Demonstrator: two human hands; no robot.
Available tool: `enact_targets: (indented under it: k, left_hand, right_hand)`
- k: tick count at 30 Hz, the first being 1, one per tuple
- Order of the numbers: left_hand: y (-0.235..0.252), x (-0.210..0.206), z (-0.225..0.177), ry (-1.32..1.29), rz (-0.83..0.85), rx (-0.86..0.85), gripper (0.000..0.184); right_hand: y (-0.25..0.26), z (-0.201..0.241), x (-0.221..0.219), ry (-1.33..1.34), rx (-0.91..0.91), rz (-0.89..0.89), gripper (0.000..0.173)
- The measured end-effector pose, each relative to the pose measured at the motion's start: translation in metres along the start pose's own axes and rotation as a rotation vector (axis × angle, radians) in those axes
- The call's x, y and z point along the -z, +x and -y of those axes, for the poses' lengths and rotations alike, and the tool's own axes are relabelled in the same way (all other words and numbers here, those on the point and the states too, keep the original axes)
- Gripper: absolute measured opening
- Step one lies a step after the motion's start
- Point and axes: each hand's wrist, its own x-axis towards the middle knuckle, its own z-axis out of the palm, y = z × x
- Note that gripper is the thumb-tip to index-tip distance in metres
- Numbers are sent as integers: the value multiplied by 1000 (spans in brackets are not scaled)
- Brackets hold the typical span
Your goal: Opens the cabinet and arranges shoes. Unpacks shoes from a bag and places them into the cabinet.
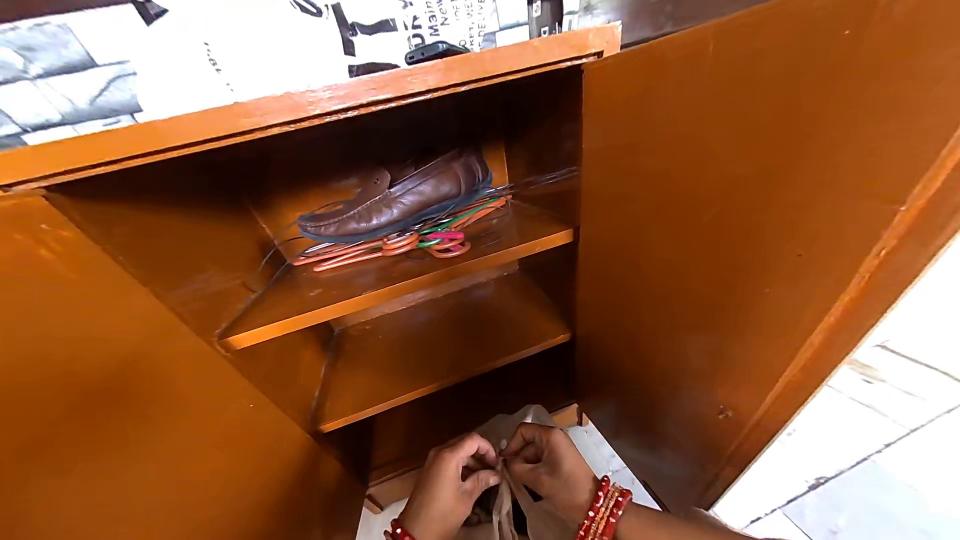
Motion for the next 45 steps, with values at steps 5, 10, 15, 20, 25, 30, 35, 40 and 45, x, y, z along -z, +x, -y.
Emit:
enact_targets:
  k: [5,10,15,20,25,30,35,40,45]
  left_hand:
    - [3,-2,1,68,47,48,12]
    - [-1,-7,-11,222,133,26,18]
    - [-7,-6,-1,97,-54,8,14]
    - [-11,-1,-16,365,-43,-27,19]
    - [-11,-4,-21,425,-22,-20,22]
    - [-10,-5,-23,404,25,-2,25]
    - [-11,-7,-22,387,32,30,25]
    - [-11,-9,-28,418,28,79,25]
    - [-17,-23,-21,524,-102,-48,23]
  right_hand:
    - [-2,6,-3,-173,-2,-1,18]
    - [1,8,0,-224,-28,-20,19]
    - [4,12,4,-173,-54,18,17]
    - [3,15,4,-169,-103,62,20]
    - [5,13,7,-159,-116,81,23]
    - [6,12,9,-166,-136,90,21]
    - [6,13,8,-180,-149,96,22]
    - [8,16,11,-210,-167,117,21]
    - [10,10,10,-116,-208,102,22]
